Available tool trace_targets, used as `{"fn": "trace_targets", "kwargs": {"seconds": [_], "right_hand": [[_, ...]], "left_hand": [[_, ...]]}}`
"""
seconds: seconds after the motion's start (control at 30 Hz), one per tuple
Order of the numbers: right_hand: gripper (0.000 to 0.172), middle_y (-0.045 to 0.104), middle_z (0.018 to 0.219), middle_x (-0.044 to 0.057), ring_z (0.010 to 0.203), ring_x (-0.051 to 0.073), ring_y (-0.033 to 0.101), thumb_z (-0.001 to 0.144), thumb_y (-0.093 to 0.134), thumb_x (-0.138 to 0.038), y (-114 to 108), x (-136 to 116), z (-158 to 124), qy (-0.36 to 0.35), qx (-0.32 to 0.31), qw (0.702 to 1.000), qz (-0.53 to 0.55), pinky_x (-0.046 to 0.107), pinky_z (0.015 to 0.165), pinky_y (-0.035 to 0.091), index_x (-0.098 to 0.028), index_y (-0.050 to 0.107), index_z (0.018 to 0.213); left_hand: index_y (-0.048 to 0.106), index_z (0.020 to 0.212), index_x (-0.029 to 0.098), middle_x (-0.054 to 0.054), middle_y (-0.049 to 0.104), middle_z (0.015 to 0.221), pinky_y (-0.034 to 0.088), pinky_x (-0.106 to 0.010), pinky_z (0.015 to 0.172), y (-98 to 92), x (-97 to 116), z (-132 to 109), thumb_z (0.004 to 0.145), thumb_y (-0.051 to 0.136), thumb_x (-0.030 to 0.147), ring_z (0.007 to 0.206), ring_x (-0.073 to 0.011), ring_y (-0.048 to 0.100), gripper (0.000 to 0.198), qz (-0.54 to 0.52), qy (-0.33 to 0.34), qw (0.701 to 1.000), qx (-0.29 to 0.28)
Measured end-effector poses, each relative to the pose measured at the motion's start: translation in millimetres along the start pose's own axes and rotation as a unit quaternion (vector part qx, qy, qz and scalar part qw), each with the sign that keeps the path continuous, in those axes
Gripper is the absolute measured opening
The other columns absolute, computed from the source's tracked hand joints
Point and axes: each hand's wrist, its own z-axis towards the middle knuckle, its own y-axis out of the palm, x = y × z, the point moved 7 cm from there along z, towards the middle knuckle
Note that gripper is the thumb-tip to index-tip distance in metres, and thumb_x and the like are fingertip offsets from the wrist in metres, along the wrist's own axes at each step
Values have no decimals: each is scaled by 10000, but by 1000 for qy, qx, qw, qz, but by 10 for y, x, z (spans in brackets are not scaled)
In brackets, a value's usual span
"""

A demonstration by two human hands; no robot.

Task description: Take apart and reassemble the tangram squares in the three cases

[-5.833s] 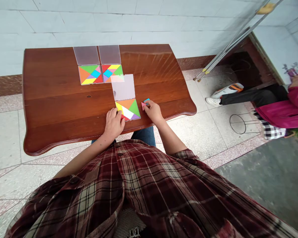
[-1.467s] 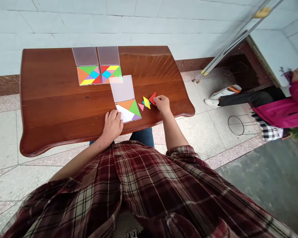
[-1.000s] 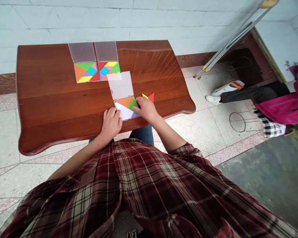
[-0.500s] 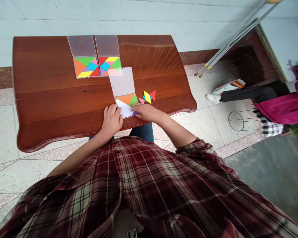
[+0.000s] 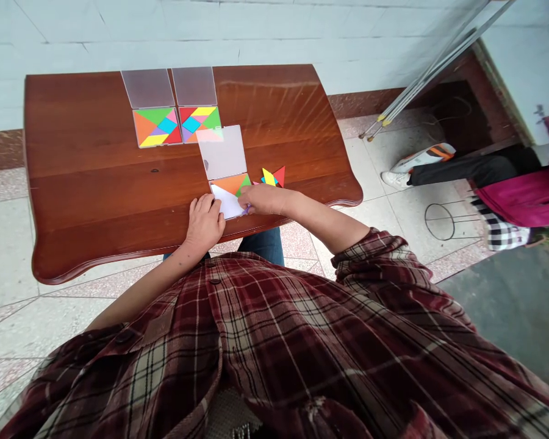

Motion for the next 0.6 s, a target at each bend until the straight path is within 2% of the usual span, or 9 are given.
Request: {"fn": "trace_targets", "kwargs": {"seconds": [0.07,0.13,0.2,0.27,0.3,0.37,0.43,0.5,0.6], "right_hand": [[123,645,906,22,803,146,558,749,687,-70,-59,149,-37,1,46,995,83,285,741,378,-182,641,727],[92,635,815,-2,765,133,548,773,661,-107,-149,447,-144,38,128,975,175,271,716,387,-185,624,738],[73,618,730,-9,706,127,537,798,654,-154,-207,874,-333,120,228,933,250,277,691,389,-184,612,746],[131,572,636,-19,630,116,501,781,684,-158,-162,1276,-535,201,281,891,295,289,668,377,-183,588,695],[170,543,595,-28,603,111,480,771,696,-148,-127,1442,-630,239,301,872,304,294,662,374,-187,570,663],[215,520,579,-26,601,113,460,764,699,-116,-58,1645,-757,293,311,857,289,309,678,378,-189,552,624],[176,559,655,9,653,131,483,776,691,-107,-19,1682,-807,336,298,862,235,331,722,390,-175,583,655],[28,623,833,75,752,163,535,819,660,-127,-39,1549,-785,353,296,872,167,349,779,402,-141,646,799],[205,633,1091,145,939,223,583,892,573,-168,-88,1093,-595,308,315,892,103,363,858,423,-119,644,1079]], "left_hand": [[620,1220,155,-185,565,1351,312,-562,1173,0,-2,1,909,440,230,1319,-342,484,367,-4,0,1000,-1],[618,1212,153,-182,566,1350,314,-559,1172,-3,0,1,912,438,234,1316,-341,487,360,2,3,1000,3],[618,1201,144,-184,567,1351,316,-551,1174,-7,2,-2,919,427,239,1316,-339,491,353,14,6,1000,6],[618,1197,135,-192,566,1354,317,-546,1176,-6,3,-4,922,421,237,1322,-340,487,354,19,7,1000,6],[618,1199,136,-194,564,1356,317,-549,1176,-3,2,-5,920,423,234,1324,-341,485,354,17,7,1000,5],[616,1204,148,-189,560,1363,315,-559,1176,2,-2,-6,915,429,229,1327,-342,481,354,11,5,1000,3],[612,1205,163,-177,558,1367,314,-561,1177,8,-7,-7,914,432,231,1328,-339,480,350,9,3,1000,3],[609,1206,162,-172,555,1366,312,-550,1181,15,-12,-8,919,427,237,1331,-336,477,348,13,3,1000,3],[610,1208,143,-187,553,1360,307,-537,1187,21,-18,-9,926,422,243,1332,-337,475,353,13,3,1000,2]]}}
